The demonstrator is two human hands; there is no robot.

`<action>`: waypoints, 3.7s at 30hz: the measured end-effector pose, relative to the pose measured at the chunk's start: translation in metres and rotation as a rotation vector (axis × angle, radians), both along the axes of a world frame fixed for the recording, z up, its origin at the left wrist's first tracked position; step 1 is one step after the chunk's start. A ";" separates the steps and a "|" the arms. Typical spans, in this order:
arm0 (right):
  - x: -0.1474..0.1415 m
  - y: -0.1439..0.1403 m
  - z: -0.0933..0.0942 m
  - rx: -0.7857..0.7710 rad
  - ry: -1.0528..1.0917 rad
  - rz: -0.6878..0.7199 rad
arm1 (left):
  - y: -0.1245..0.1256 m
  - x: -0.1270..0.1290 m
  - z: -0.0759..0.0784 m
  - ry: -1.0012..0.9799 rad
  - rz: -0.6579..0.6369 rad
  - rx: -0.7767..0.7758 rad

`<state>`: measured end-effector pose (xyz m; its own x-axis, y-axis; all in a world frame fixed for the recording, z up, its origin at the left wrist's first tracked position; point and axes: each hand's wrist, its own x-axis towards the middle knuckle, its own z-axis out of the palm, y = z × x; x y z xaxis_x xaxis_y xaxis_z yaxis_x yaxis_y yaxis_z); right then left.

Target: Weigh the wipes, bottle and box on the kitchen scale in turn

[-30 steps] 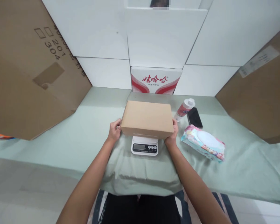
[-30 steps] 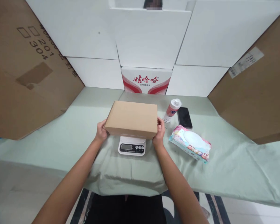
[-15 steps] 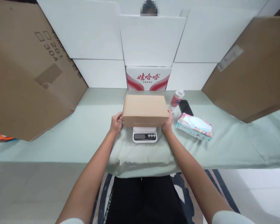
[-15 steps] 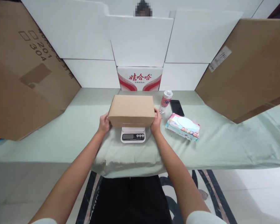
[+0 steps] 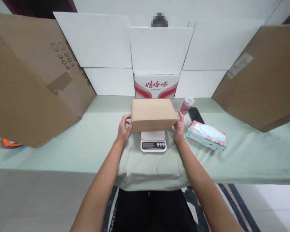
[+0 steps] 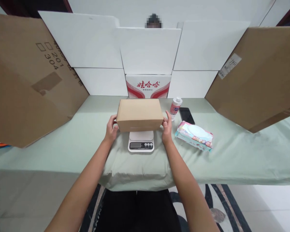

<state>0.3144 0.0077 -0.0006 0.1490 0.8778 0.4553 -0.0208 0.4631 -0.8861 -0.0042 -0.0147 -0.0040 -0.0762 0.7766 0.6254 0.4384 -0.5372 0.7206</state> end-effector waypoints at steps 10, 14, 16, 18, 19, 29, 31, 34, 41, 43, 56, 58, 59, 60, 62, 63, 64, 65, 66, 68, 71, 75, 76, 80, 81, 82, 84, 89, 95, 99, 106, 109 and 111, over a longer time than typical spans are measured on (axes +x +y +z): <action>-0.005 0.017 0.032 0.048 -0.126 0.045 | 0.017 0.013 0.039 0.030 0.030 -0.197; -0.015 0.049 0.041 -0.006 -0.209 -0.080 | 0.052 0.028 0.040 0.010 0.085 -0.248; -0.022 0.065 0.037 -0.022 -0.211 -0.116 | 0.067 0.037 0.032 -0.013 0.124 -0.293; -0.028 0.077 0.026 -0.022 -0.204 -0.161 | 0.077 0.044 0.021 -0.022 0.156 -0.356; -0.029 0.081 0.020 -0.022 -0.207 -0.194 | 0.080 0.046 0.017 -0.018 0.163 -0.380; -0.036 0.086 -0.010 -0.045 -0.235 -0.302 | 0.081 0.045 0.008 0.084 0.294 -0.392; -0.038 0.088 -0.012 -0.032 -0.238 -0.327 | 0.082 0.046 0.008 0.086 0.328 -0.395; -0.041 0.089 -0.013 -0.065 -0.228 -0.310 | 0.082 0.047 0.009 0.079 0.345 -0.416; -0.029 0.065 0.016 0.193 -0.296 -0.579 | 0.081 0.046 0.014 0.107 0.407 -0.493; -0.017 0.061 0.021 0.229 -0.328 -0.743 | 0.081 0.046 0.013 0.140 0.409 -0.509; 0.008 0.073 0.006 0.023 -0.142 -0.670 | 0.084 0.045 0.011 0.209 0.474 -0.641; 0.000 0.058 0.023 0.089 -0.197 -0.514 | 0.084 0.045 0.012 0.242 0.461 -0.649; -0.005 0.049 0.030 0.112 -0.201 -0.401 | 0.084 0.045 0.012 0.258 0.458 -0.650; -0.011 0.041 0.036 0.121 -0.189 -0.269 | 0.083 0.045 0.012 0.272 0.456 -0.654; -0.023 0.024 0.042 0.101 -0.167 -0.002 | 0.083 0.046 0.013 0.290 0.463 -0.663; -0.028 0.017 0.042 0.081 -0.174 0.104 | 0.082 0.046 0.014 0.296 0.473 -0.671; -0.033 0.011 0.041 0.062 -0.198 0.181 | 0.082 0.047 0.015 0.302 0.480 -0.680; -0.037 0.006 0.039 0.050 -0.230 0.225 | 0.081 0.047 0.016 0.305 0.486 -0.689; -0.040 0.002 0.036 0.046 -0.263 0.241 | 0.081 0.048 0.017 0.308 0.489 -0.698; -0.043 -0.003 0.032 0.058 -0.319 0.223 | 0.080 0.048 0.019 0.314 0.493 -0.709; -0.043 -0.005 0.030 0.079 -0.367 0.184 | 0.080 0.048 0.019 0.321 0.506 -0.712; -0.043 -0.007 0.029 0.065 -0.388 0.193 | 0.081 0.047 0.016 0.333 0.521 -0.711; -0.044 -0.009 0.028 0.059 -0.397 0.193 | 0.082 0.047 0.015 0.332 0.522 -0.710; -0.045 -0.011 0.025 0.016 -0.428 0.209 | 0.084 0.045 0.011 0.288 0.517 -0.694; -0.043 -0.010 0.024 0.018 -0.422 0.208 | 0.084 0.045 0.011 0.267 0.515 -0.685; -0.040 -0.007 0.023 0.032 -0.401 0.195 | 0.084 0.044 0.010 0.241 0.512 -0.673; -0.033 0.001 0.020 0.071 -0.283 0.108 | 0.084 0.043 0.009 0.158 0.511 -0.635; -0.017 0.025 0.010 -0.095 0.140 -0.225 | 0.088 0.039 0.004 -0.191 0.527 -0.469; -0.019 0.021 0.007 -0.062 -0.025 -0.198 | 0.092 0.036 0.001 -0.312 0.539 -0.417; -0.022 0.008 0.012 0.139 -0.231 0.002 | 0.091 0.036 0.001 -0.342 0.519 -0.406; -0.034 -0.003 0.018 0.204 -0.462 0.115 | 0.090 0.037 0.001 -0.352 0.508 -0.396; -0.036 -0.006 0.023 0.208 -0.442 0.088 | 0.091 0.037 0.001 -0.358 0.505 -0.392; -0.038 -0.007 0.026 0.217 -0.427 0.070 | 0.091 0.037 0.001 -0.363 0.501 -0.391</action>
